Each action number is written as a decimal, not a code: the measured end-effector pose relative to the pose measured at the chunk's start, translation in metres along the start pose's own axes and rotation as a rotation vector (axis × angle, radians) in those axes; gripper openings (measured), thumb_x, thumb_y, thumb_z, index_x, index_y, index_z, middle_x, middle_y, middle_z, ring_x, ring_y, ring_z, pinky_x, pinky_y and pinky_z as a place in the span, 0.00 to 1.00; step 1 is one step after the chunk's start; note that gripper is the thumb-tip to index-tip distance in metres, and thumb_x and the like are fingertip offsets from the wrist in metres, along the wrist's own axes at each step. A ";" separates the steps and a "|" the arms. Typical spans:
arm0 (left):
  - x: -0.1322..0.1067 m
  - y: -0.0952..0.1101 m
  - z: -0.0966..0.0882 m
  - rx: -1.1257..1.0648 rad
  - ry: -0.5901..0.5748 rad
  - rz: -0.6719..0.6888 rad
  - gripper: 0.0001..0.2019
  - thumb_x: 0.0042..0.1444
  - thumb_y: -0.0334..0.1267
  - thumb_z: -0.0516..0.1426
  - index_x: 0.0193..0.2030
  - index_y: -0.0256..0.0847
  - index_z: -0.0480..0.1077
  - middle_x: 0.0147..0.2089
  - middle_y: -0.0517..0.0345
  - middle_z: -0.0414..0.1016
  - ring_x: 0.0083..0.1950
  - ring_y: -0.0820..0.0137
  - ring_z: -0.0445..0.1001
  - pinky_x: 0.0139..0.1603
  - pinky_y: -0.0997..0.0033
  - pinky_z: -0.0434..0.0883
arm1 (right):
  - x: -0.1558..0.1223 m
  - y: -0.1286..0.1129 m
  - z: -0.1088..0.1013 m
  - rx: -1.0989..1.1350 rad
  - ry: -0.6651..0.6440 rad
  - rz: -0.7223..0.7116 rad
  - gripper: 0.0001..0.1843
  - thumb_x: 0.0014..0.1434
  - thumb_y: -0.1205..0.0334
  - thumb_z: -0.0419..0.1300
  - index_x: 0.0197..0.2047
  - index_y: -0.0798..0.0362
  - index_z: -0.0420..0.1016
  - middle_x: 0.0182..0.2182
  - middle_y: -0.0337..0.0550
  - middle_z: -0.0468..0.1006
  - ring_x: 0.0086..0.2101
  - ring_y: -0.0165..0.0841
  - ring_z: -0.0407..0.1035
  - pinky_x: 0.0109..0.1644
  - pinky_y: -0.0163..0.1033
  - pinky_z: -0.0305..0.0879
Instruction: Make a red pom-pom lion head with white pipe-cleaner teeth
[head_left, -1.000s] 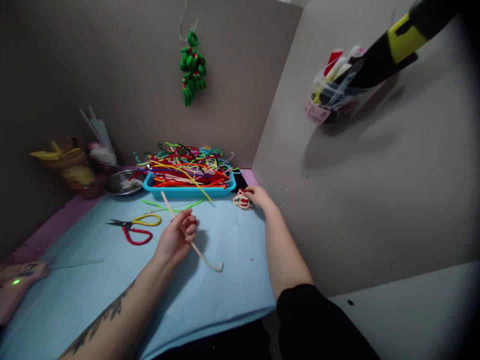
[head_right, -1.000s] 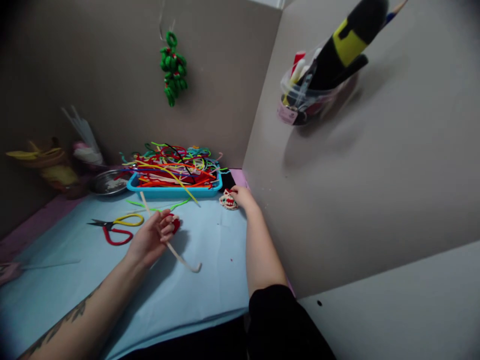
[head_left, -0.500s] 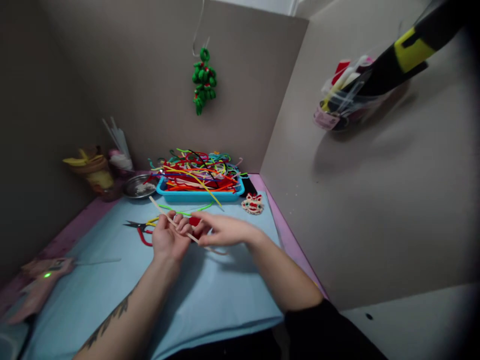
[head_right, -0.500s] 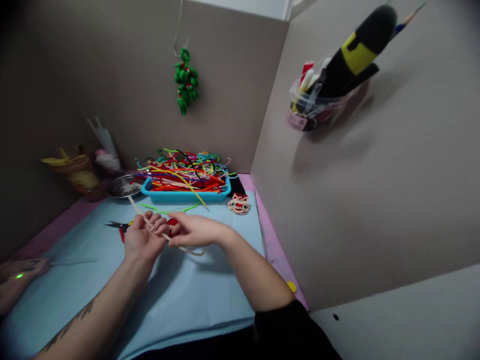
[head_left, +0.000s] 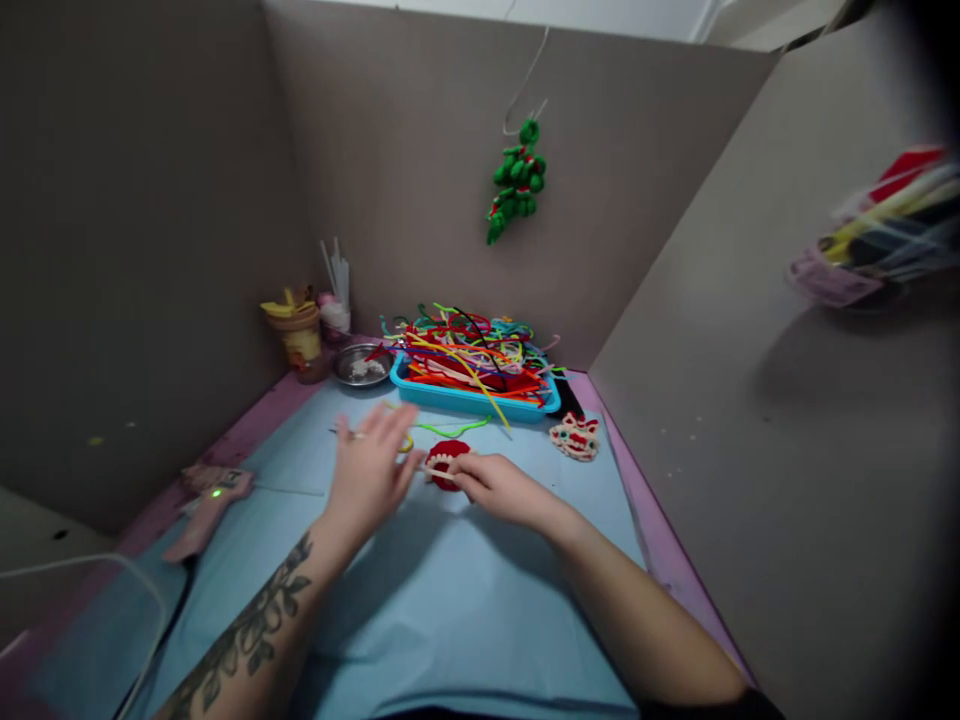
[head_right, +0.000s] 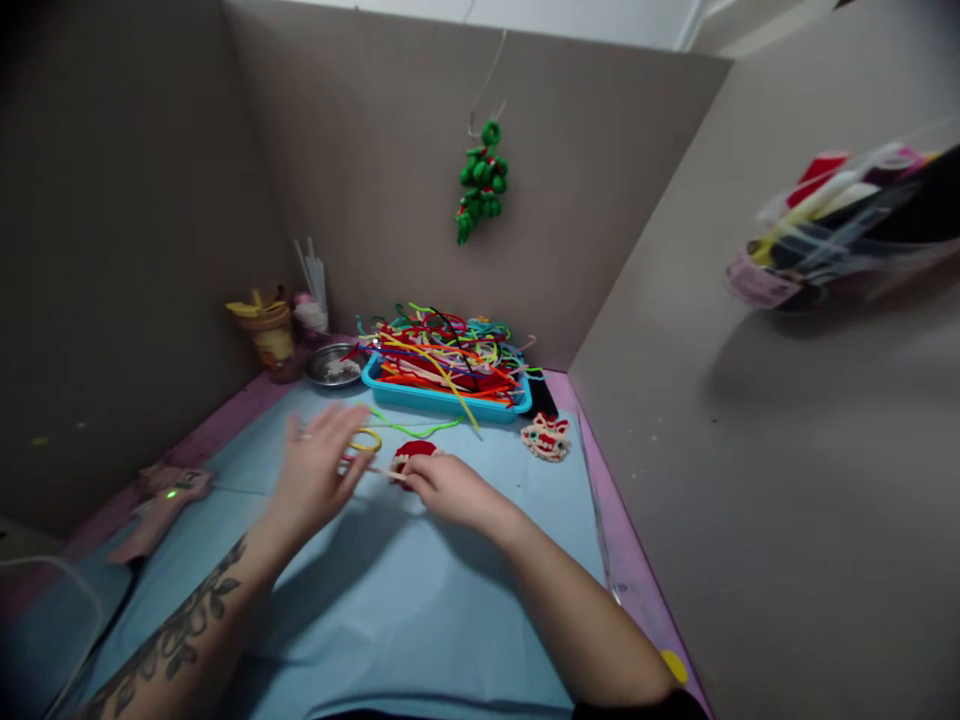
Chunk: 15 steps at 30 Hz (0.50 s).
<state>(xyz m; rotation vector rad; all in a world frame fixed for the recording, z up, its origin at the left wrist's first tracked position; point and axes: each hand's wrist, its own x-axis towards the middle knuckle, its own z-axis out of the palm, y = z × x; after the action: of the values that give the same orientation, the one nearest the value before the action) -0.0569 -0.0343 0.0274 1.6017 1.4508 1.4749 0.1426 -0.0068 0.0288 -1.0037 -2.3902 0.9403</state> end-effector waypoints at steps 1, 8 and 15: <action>-0.002 -0.003 0.003 0.012 -0.166 -0.002 0.17 0.41 0.35 0.67 0.41 0.45 0.74 0.44 0.48 0.75 0.54 0.54 0.68 0.52 0.62 0.64 | 0.002 -0.003 0.004 0.019 0.003 -0.012 0.11 0.61 0.66 0.50 0.32 0.52 0.73 0.27 0.39 0.75 0.29 0.30 0.66 0.36 0.34 0.58; 0.004 -0.030 -0.008 0.206 -0.089 -0.042 0.06 0.48 0.32 0.62 0.33 0.47 0.75 0.33 0.54 0.74 0.36 0.64 0.70 0.34 0.74 0.61 | 0.054 0.029 -0.004 -0.053 0.211 0.114 0.13 0.62 0.61 0.50 0.35 0.52 0.76 0.34 0.43 0.79 0.36 0.35 0.71 0.40 0.37 0.62; 0.010 -0.042 -0.023 0.380 0.091 0.006 0.05 0.54 0.38 0.58 0.36 0.45 0.75 0.35 0.53 0.75 0.34 0.65 0.70 0.34 0.73 0.59 | 0.129 0.065 0.000 -0.571 -0.105 0.165 0.10 0.56 0.70 0.55 0.39 0.52 0.75 0.40 0.50 0.79 0.40 0.41 0.71 0.41 0.39 0.62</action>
<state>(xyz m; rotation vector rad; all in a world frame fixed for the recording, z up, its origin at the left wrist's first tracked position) -0.0946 -0.0188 -0.0003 1.7741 1.8673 1.3471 0.0869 0.1224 -0.0055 -1.3931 -2.7692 0.3572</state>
